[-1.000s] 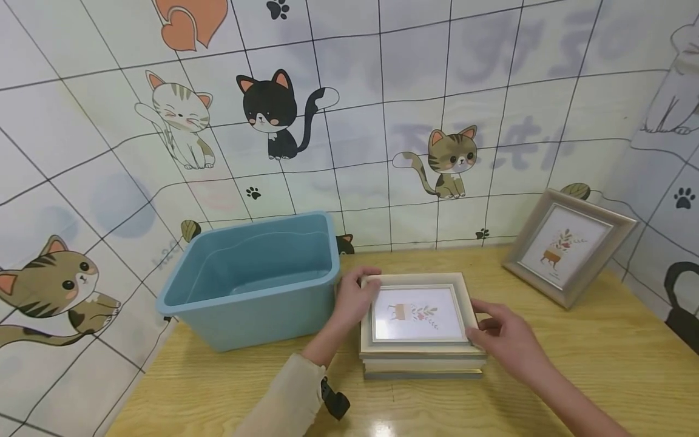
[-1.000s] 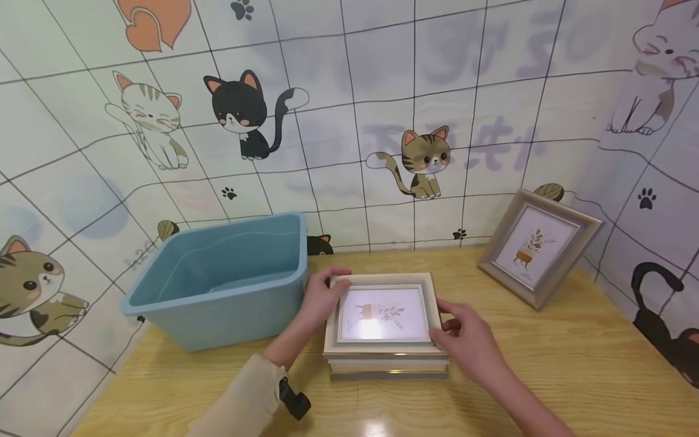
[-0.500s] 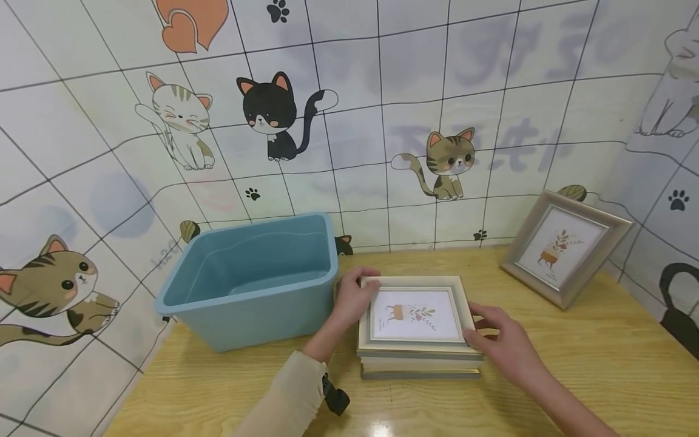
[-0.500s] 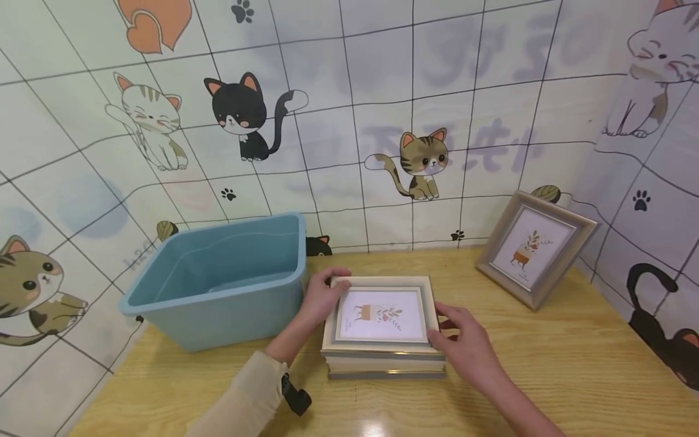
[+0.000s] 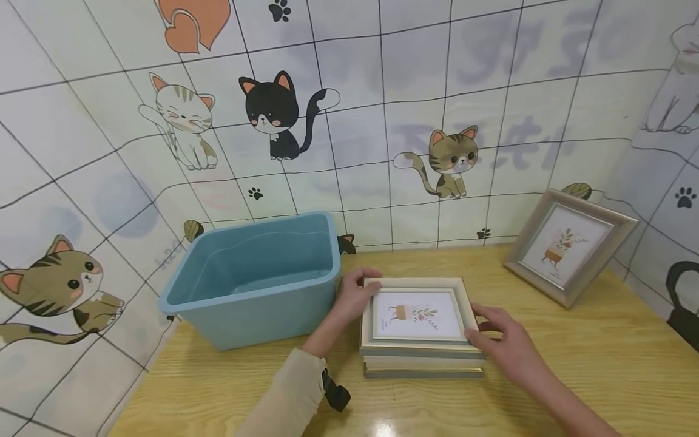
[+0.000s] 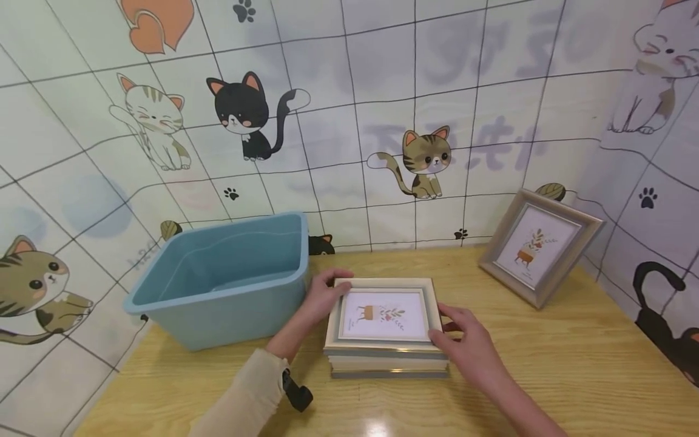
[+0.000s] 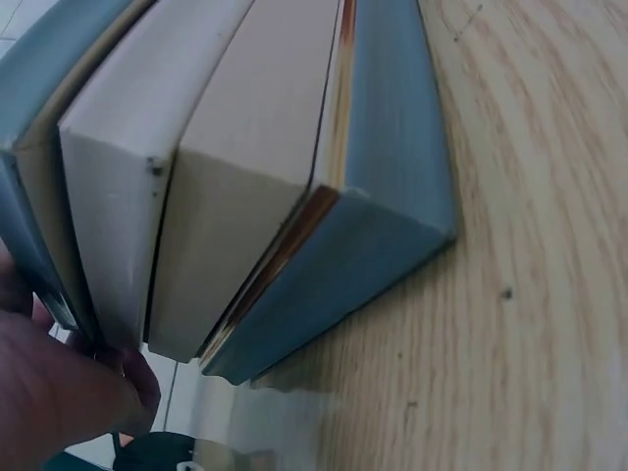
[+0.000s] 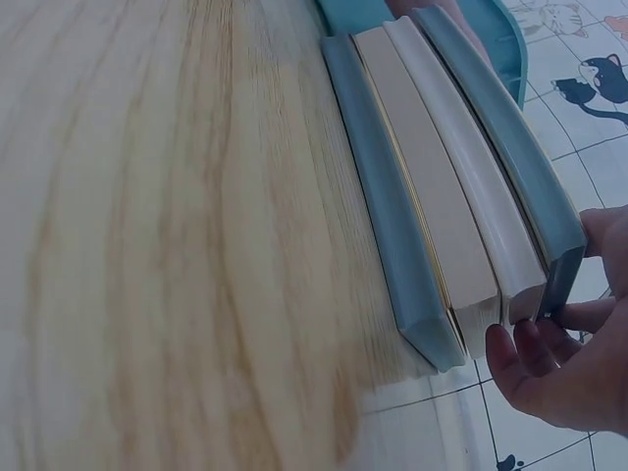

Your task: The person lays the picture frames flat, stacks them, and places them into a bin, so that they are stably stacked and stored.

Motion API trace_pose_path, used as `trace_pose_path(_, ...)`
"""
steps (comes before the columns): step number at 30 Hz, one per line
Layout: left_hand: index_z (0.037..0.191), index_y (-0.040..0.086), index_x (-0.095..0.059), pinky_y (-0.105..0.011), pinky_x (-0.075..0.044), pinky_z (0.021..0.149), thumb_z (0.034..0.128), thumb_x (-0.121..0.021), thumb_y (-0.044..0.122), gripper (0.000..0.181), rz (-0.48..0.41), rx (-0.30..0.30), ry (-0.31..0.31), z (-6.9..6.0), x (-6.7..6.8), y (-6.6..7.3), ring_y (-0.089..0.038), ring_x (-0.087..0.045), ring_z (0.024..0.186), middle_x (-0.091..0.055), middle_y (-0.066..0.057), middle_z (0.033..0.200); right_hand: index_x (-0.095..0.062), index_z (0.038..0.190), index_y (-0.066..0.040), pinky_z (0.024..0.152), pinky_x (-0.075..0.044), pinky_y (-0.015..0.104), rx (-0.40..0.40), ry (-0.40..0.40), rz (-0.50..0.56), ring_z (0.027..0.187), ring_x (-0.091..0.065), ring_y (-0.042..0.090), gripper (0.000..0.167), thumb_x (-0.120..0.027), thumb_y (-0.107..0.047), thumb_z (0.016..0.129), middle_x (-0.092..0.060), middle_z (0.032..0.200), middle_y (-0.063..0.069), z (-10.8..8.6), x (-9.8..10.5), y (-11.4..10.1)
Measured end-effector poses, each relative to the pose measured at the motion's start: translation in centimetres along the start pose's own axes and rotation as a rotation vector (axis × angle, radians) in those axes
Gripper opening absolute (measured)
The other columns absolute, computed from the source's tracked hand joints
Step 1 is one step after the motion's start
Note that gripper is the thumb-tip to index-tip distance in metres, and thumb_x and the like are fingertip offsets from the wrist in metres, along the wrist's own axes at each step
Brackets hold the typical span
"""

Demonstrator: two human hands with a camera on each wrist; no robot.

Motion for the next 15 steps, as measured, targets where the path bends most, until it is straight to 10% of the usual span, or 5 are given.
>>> trace_pose_path(8, 0.113, 0.007, -0.076, -0.03, -0.047, 0.09, 0.0931, -0.07, 0.009, 0.02, -0.092, 0.091, -0.018, 0.2, -0.8, -0.9, -0.016, -0.057, 0.103, -0.068, -0.005, 0.118, -0.034, 0.157, 0.001, 0.075, -0.054, 0.03, 0.054, -0.075, 0.056, 0.11, -0.06, 0.024, 0.072, -0.071, -0.018, 0.099, -0.049, 0.142, 0.026, 0.4, 0.6, 0.7)
trace_pose_path(15, 0.115, 0.009, -0.075, -0.033, -0.045, 0.096, 0.0946, -0.069, 0.01, 0.021, -0.116, 0.126, -0.023, 0.0, -0.7, -1.5, -0.017, -0.056, 0.11, -0.067, -0.004, 0.123, -0.039, 0.156, -0.003, 0.08, -0.054, 0.021, 0.472, -0.033, -0.044, 0.101, -0.059, 0.0, 0.077, -0.077, 0.003, 0.088, -0.055, 0.133, -0.004, 1.9, 4.5, -2.1)
Point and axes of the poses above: each hand's wrist, its own z-axis towards the middle knuckle, its own x-axis out of the back of the hand, y = z × x, the point moved 10 cm from there along z, towards the middle knuckle
